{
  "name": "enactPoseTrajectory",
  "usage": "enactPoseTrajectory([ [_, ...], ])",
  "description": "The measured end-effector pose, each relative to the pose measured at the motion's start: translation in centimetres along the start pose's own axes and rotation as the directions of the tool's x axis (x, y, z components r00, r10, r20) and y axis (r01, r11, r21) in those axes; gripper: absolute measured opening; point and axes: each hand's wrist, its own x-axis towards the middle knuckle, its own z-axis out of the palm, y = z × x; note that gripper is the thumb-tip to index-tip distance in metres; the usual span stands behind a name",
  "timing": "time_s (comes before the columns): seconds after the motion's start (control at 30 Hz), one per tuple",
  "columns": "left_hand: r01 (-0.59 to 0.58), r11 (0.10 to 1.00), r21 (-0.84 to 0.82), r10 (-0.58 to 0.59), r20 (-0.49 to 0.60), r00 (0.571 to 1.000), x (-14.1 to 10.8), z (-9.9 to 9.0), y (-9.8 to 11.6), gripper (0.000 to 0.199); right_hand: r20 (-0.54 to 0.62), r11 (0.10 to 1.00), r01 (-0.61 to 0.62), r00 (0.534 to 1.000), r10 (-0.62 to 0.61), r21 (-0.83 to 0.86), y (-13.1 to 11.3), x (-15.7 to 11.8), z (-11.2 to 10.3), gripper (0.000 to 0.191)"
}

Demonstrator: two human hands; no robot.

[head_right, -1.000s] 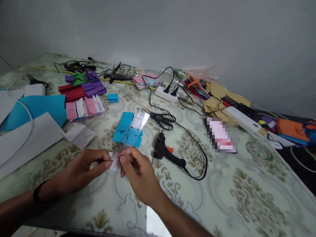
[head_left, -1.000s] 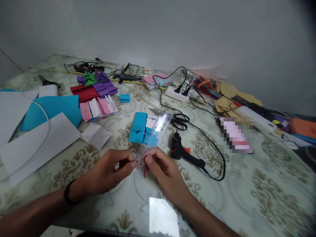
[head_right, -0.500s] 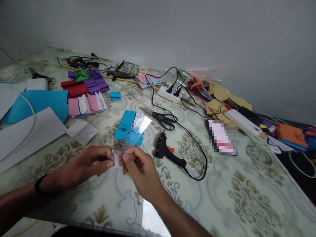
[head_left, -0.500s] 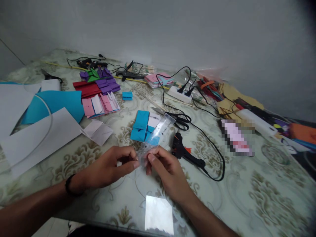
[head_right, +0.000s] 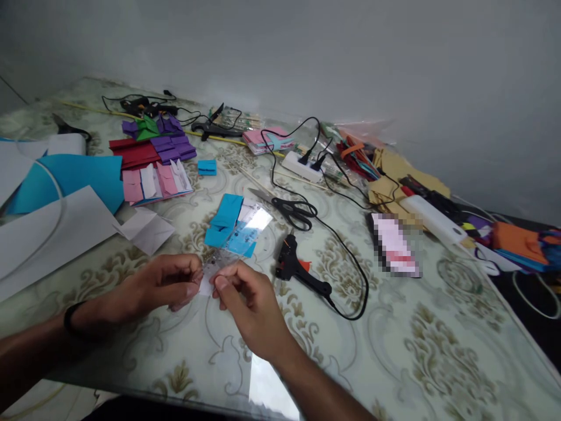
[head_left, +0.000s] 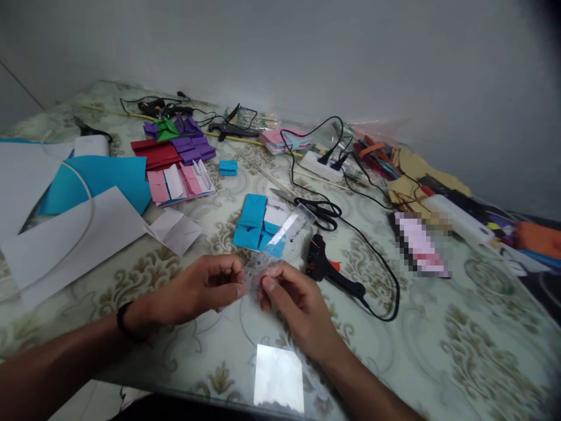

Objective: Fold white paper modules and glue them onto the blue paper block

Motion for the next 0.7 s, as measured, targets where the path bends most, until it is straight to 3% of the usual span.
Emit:
enactPoseTrajectory([
  [0.4, -0.028, 0.999, -0.021, 0.030, 0.078, 0.996, -0.35, 0.04, -0.25, 0.021, 0.008, 1.000, -0.005, 1.000, 0.005, -0.017, -0.14, -0.24, 0.06, 0.031],
  [0.7, -0.028, 0.997, 0.068, 0.018, 0.142, 0.990, -0.32, -0.10, -0.18, 0.021, 0.002, 0.986, -0.005, 1.000, 0.004, 0.166, 0.43, -0.04, 0.05, 0.023],
])
